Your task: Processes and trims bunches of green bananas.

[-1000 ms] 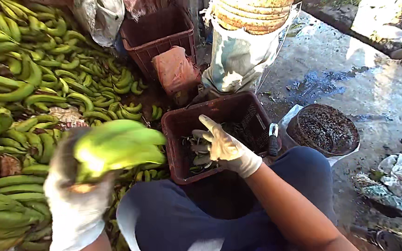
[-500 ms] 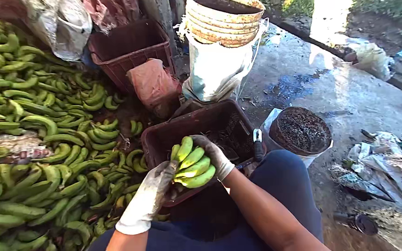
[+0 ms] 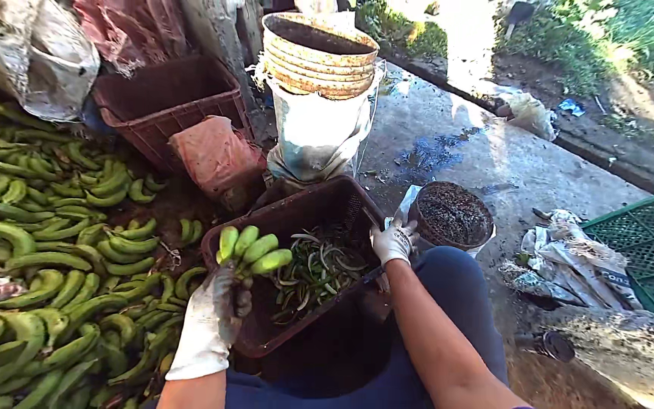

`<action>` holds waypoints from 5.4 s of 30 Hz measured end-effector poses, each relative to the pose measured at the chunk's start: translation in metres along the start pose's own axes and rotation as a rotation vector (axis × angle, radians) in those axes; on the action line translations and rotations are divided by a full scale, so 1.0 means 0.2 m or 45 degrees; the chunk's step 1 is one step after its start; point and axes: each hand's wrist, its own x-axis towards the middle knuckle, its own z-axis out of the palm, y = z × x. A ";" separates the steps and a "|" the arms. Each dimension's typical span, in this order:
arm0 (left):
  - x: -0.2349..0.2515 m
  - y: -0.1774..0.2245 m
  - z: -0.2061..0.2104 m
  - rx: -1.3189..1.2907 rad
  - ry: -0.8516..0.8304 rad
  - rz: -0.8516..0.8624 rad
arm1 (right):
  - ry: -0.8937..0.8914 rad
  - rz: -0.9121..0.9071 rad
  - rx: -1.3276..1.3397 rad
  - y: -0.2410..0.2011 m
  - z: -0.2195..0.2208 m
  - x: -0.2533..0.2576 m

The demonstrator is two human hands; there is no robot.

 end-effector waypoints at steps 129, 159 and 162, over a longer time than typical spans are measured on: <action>0.01 -0.26 0.06 0.153 0.302 -0.119 | -0.968 -1.029 0.019 -0.18 0.20 -0.99; -0.04 -0.16 -0.01 0.386 0.124 0.127 | -0.648 -1.234 0.376 -0.20 0.23 -0.88; -0.04 -0.15 -0.02 0.415 0.095 0.121 | -0.635 -1.247 0.359 -0.19 0.23 -0.87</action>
